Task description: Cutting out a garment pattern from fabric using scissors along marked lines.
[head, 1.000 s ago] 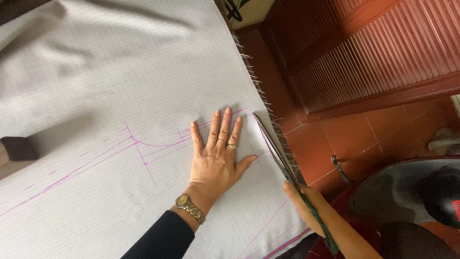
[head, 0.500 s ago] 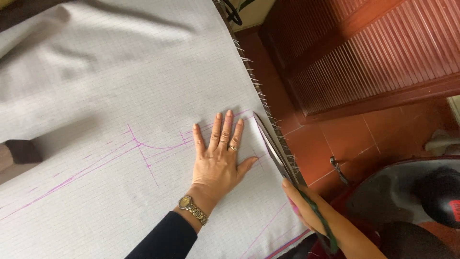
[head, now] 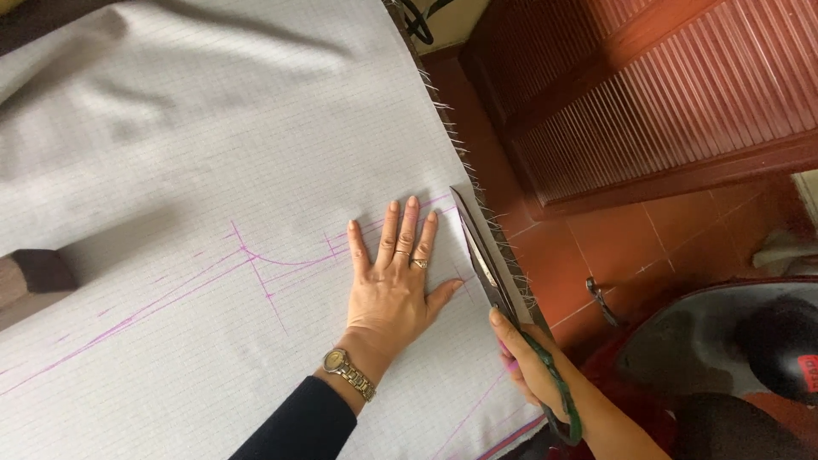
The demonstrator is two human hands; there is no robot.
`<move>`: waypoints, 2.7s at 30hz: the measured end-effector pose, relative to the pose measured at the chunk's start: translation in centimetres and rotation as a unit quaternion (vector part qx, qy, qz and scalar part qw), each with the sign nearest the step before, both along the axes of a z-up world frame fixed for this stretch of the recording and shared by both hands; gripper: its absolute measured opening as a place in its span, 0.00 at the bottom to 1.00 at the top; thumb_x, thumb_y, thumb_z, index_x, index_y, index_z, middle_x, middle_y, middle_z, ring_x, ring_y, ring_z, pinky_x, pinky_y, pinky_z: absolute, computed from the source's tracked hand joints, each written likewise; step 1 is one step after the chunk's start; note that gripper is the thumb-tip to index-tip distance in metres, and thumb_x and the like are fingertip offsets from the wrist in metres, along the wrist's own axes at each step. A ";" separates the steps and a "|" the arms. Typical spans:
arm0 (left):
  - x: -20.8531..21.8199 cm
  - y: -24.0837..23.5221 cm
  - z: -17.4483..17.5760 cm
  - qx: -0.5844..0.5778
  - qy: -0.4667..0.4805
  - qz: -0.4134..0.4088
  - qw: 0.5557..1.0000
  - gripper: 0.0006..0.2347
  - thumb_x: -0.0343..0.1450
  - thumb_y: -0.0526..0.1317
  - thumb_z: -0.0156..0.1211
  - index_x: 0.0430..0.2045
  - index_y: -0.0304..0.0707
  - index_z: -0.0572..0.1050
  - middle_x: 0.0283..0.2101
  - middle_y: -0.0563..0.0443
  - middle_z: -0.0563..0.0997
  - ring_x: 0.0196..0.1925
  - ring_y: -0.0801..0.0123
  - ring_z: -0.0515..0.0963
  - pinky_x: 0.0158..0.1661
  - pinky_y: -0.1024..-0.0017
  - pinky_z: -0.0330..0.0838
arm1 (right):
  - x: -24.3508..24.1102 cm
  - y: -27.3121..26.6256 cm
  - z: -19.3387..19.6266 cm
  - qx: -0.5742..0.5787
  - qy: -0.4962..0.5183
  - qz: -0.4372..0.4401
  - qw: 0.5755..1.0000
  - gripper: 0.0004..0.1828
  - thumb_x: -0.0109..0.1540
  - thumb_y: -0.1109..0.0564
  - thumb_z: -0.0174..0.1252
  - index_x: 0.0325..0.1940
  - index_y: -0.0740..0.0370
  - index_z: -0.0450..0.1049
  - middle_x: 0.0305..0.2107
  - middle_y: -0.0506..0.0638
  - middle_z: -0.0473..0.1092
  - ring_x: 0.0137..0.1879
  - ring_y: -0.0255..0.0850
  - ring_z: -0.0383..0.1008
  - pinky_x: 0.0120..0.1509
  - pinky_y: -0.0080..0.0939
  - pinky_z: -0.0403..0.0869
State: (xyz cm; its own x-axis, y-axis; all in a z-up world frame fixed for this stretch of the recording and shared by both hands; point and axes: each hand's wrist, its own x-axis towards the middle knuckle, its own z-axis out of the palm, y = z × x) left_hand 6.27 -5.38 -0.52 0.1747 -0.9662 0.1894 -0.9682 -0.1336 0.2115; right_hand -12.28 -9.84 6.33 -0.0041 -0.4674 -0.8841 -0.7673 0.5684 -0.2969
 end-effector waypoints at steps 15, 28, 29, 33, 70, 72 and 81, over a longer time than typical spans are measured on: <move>-0.1 -0.1 0.2 0.009 -0.019 0.012 1.000 0.37 0.67 0.69 0.36 0.68 0.47 0.50 0.72 0.48 0.48 0.74 0.59 0.46 0.65 0.38 0.38 | -13.2 -4.0 -0.1 0.108 -0.122 -0.084 0.983 0.25 0.65 0.41 0.45 0.40 0.67 0.73 0.18 0.49 0.51 0.21 0.35 0.45 0.20 0.32 0.39; -7.4 -1.5 0.7 0.041 -0.013 0.166 0.985 0.30 0.72 0.62 0.37 0.69 0.56 0.47 0.73 0.51 0.45 0.74 0.56 0.42 0.62 0.31 0.36 | -12.2 -21.5 1.4 0.058 -0.112 0.307 0.943 0.19 0.63 0.48 0.57 0.27 0.58 0.59 0.16 0.45 0.48 0.17 0.32 0.43 0.16 0.33 0.43; -8.3 -0.9 1.0 0.040 -0.004 0.195 0.980 0.30 0.72 0.62 0.38 0.68 0.54 0.49 0.73 0.51 0.46 0.74 0.56 0.43 0.62 0.31 0.37 | -12.2 -22.5 1.0 0.059 -0.119 0.335 0.933 0.18 0.63 0.49 0.57 0.26 0.57 0.59 0.15 0.44 0.49 0.17 0.32 0.46 0.15 0.33 0.43; -13.3 2.0 0.9 0.063 -0.019 0.275 0.959 0.33 0.69 0.63 0.41 0.68 0.50 0.49 0.73 0.49 0.47 0.74 0.54 0.45 0.61 0.31 0.40 | -12.6 -25.3 -0.2 0.002 -0.156 0.510 0.846 0.22 0.65 0.49 0.55 0.21 0.56 0.56 0.18 0.41 0.51 0.23 0.33 0.48 0.23 0.38 0.50; -16.7 -7.7 1.1 -0.025 -0.002 0.521 0.853 0.23 0.72 0.50 0.48 0.62 0.45 0.60 0.68 0.45 0.58 0.72 0.52 0.51 0.65 0.38 0.38 | 3.7 -42.4 -1.0 0.414 -0.048 0.492 0.764 0.37 0.58 0.29 0.37 0.40 0.68 0.64 0.23 0.51 0.56 0.21 0.33 0.52 0.17 0.30 0.59; -16.6 -7.5 0.9 -0.024 -0.012 0.521 0.853 0.24 0.71 0.52 0.50 0.62 0.46 0.61 0.68 0.46 0.59 0.72 0.52 0.53 0.65 0.38 0.39 | 4.6 -41.6 0.2 0.425 0.014 0.500 0.754 0.38 0.56 0.25 0.36 0.37 0.65 0.63 0.22 0.49 0.57 0.21 0.31 0.54 0.19 0.28 0.60; -16.4 -7.3 1.2 -0.036 -0.003 0.519 0.854 0.24 0.70 0.55 0.50 0.60 0.46 0.64 0.66 0.47 0.62 0.70 0.53 0.58 0.65 0.38 0.43 | 5.6 -36.8 0.0 0.251 -0.029 0.618 0.745 0.27 0.62 0.32 0.40 0.36 0.59 0.65 0.20 0.44 0.50 0.23 0.31 0.45 0.22 0.30 0.47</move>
